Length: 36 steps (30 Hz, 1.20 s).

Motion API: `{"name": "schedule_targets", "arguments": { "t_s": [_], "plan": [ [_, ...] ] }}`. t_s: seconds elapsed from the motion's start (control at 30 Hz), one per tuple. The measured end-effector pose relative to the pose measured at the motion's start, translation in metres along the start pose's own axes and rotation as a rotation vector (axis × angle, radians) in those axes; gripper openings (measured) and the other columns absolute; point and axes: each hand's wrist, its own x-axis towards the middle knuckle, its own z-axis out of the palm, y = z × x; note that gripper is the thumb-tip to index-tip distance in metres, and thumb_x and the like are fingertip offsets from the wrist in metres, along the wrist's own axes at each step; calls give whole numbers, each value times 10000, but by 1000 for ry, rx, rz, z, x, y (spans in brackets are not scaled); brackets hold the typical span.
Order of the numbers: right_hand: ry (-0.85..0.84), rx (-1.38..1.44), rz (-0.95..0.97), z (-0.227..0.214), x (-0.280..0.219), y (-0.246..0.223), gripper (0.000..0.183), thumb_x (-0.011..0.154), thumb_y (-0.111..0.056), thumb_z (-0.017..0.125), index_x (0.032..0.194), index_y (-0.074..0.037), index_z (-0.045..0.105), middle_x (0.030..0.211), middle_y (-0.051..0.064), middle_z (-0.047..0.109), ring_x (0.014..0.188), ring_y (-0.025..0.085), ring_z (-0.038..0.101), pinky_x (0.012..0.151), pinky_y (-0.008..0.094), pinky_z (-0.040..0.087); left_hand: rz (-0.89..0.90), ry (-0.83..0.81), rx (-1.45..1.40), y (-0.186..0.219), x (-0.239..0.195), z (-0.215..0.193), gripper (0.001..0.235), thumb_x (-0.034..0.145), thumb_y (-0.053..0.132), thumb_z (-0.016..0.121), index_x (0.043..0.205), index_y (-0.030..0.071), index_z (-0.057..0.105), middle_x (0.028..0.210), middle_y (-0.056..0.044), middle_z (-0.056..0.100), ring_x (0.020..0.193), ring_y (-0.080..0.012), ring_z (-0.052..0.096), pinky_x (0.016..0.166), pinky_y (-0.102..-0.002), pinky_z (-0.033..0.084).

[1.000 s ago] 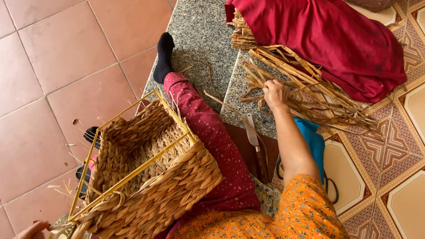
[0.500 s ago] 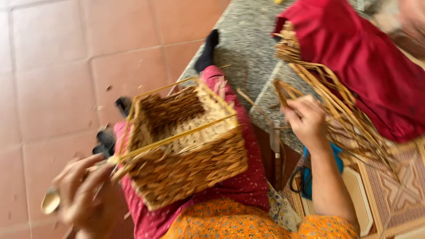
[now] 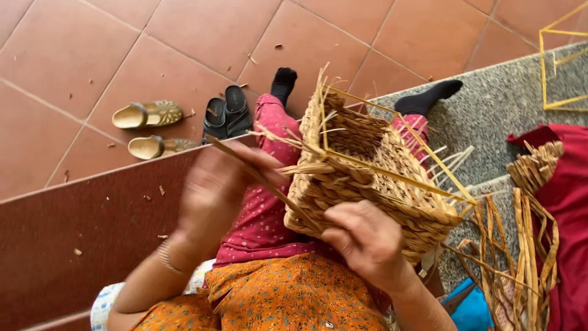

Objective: The person weaves a rectangular basket by hand, threading dried palm leaves through a yellow wire frame. They repeatedly pull strands through the weave, adjust tension, and rotate the basket to continue the pattern.

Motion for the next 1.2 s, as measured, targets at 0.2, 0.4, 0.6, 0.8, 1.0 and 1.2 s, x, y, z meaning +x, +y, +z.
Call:
{"name": "schedule_targets", "arguments": {
  "t_s": [0.2, 0.4, 0.6, 0.8, 1.0, 1.2],
  "plan": [
    [25, -244, 161, 25, 30, 22, 243, 963, -14, 723, 1205, 5, 705, 1270, 219, 720, 820, 153, 766, 656, 233, 593, 625, 545, 644, 104, 53, -113, 164, 1093, 205, 559, 1151, 56, 595, 1024, -109, 655, 921, -249, 655, 858, -415, 554],
    [199, -428, 143, 30, 47, 18, 145, 996, -5, 727, 1119, -42, 659, 1098, 147, 667, 774, 166, 690, 637, 268, 582, 874, -82, 1337, 42, 85, -75, 151, 1007, 160, 702, 1129, 95, 643, 989, -55, 617, 886, -236, 599, 791, -412, 489],
    [38, -165, 543, 19, 56, 14, 227, 999, 25, 605, 1210, 1, 686, 871, 82, 725, 532, 69, 652, 450, 212, 527, 692, -401, 894, -58, 92, -14, 159, 934, 185, 781, 1040, 115, 686, 935, -46, 596, 901, -251, 611, 788, -402, 472],
    [21, 74, 687, 12, 62, 18, 221, 968, -19, 661, 1181, 0, 716, 738, 26, 731, 502, 48, 641, 409, 195, 490, 644, -397, 833, -75, 98, -5, 152, 922, 197, 778, 1027, 133, 689, 947, -44, 584, 925, -260, 605, 801, -408, 459],
    [15, 25, 684, 17, 69, 17, 297, 929, -15, 696, 1226, -28, 696, 862, 62, 754, 532, 53, 667, 396, 185, 528, 749, -250, 964, -66, 76, -6, 226, 909, 275, 811, 976, 102, 680, 953, -58, 574, 913, -261, 561, 796, -427, 423],
    [-13, 10, 692, 17, 75, 14, 287, 919, -13, 697, 1205, -22, 677, 1046, 77, 783, 576, 46, 696, 382, 197, 519, 570, -415, 1181, -51, 42, 1, 269, 831, 164, 733, 1046, 25, 651, 997, -96, 584, 951, -279, 617, 780, -425, 494]
  ]
}}
